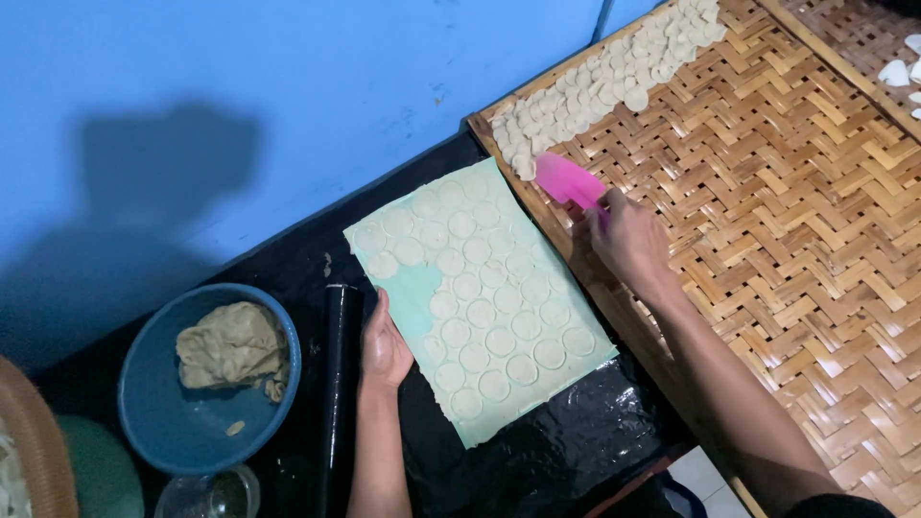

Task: The recorder uses a pink spatula to pick up circular dough pieces from a prep sheet and place them onto a woven bamboo tray.

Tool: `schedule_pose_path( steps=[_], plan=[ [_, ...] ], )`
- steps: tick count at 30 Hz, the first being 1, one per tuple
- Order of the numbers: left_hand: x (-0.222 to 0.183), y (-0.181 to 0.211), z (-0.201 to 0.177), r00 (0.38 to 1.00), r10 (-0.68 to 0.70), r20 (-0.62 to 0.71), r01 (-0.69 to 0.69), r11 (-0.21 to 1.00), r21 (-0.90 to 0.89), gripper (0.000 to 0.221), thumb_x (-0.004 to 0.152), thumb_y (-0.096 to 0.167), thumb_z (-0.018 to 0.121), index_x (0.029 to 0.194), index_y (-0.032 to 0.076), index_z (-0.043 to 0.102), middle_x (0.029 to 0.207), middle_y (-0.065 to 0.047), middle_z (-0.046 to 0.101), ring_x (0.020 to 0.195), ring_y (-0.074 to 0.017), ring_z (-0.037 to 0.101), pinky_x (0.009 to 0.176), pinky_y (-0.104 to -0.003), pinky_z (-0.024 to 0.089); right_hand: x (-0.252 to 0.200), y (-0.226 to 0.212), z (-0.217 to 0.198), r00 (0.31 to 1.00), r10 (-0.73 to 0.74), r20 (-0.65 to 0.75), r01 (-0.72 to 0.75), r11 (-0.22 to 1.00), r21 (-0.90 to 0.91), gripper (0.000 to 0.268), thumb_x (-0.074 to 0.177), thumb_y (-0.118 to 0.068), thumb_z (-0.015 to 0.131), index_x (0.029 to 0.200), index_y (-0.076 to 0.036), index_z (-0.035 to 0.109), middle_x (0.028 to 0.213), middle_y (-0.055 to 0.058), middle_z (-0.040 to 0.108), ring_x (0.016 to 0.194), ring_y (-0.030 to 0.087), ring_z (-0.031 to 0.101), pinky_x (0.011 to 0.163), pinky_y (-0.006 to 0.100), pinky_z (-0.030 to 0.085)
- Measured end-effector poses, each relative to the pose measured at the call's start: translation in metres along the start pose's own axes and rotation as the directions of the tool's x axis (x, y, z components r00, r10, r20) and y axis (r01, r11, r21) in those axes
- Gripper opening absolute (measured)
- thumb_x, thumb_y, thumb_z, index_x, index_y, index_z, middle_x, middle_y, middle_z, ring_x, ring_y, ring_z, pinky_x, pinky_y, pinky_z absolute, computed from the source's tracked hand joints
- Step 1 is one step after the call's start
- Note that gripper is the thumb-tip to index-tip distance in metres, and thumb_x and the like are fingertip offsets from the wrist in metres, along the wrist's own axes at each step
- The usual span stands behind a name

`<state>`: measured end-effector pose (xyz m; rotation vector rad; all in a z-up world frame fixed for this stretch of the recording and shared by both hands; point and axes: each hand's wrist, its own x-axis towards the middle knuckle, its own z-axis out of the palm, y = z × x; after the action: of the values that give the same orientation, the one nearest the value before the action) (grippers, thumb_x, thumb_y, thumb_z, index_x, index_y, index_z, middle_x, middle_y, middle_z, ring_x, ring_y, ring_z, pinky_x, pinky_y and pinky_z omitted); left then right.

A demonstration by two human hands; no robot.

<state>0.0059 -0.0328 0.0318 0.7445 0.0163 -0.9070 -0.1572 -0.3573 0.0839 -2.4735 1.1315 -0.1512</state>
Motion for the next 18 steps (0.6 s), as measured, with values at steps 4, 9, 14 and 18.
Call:
schedule_pose_path(
  steps=[4, 9, 14, 18],
  plan=[
    [0.002, -0.002, -0.006, 1.000, 0.007, 0.018, -0.007, 1.000, -0.007, 0.075, 0.102, 0.043, 0.050, 0.159, 0.001, 0.027, 0.158, -0.012, 0.041, 0.141, -0.0273, 0.044, 0.117, -0.045, 0.035, -0.004, -0.005, -0.001, 0.997, -0.015, -0.073, 0.008, 0.996, -0.088, 0.033, 0.106, -0.030, 0.057, 0.114, 0.002, 0.061, 0.091, 0.022, 0.068, 0.053, 0.029, 0.058, 0.042, 0.046, 0.047],
    [0.004, -0.004, -0.010, 1.000, 0.018, 0.009, -0.018, 1.000, -0.013, 0.077, 0.102, 0.045, 0.051, 0.160, 0.001, 0.025, 0.159, -0.013, 0.040, 0.143, -0.0285, 0.042, 0.118, -0.045, 0.033, -0.016, -0.012, -0.007, 0.985, -0.070, -0.160, 0.063, 0.997, -0.050, 0.033, 0.104, -0.027, 0.060, 0.114, 0.005, 0.062, 0.095, 0.025, 0.069, 0.058, 0.030, 0.062, 0.048, 0.048, 0.049],
    [0.001, -0.001, -0.006, 1.000, 0.025, -0.006, -0.025, 1.000, -0.014, 0.078, 0.101, 0.048, 0.049, 0.160, 0.003, 0.025, 0.160, -0.012, 0.040, 0.143, -0.0283, 0.041, 0.119, -0.045, 0.032, -0.065, -0.044, -0.012, 0.999, -0.042, -0.001, 0.042, 0.993, 0.113, 0.035, 0.103, -0.030, 0.060, 0.122, -0.001, 0.065, 0.081, 0.023, 0.073, 0.063, 0.031, 0.069, 0.061, 0.046, 0.054],
    [0.006, -0.004, -0.015, 0.999, 0.023, 0.022, -0.023, 1.000, -0.012, 0.078, 0.102, 0.050, 0.048, 0.160, 0.004, 0.026, 0.160, -0.011, 0.039, 0.143, -0.0273, 0.041, 0.119, -0.044, 0.033, -0.096, -0.044, 0.012, 0.982, -0.123, 0.143, 0.083, 0.962, 0.261, 0.031, 0.100, -0.027, 0.062, 0.119, -0.003, 0.066, 0.081, 0.018, 0.074, 0.064, 0.028, 0.071, 0.061, 0.045, 0.059]
  ],
)
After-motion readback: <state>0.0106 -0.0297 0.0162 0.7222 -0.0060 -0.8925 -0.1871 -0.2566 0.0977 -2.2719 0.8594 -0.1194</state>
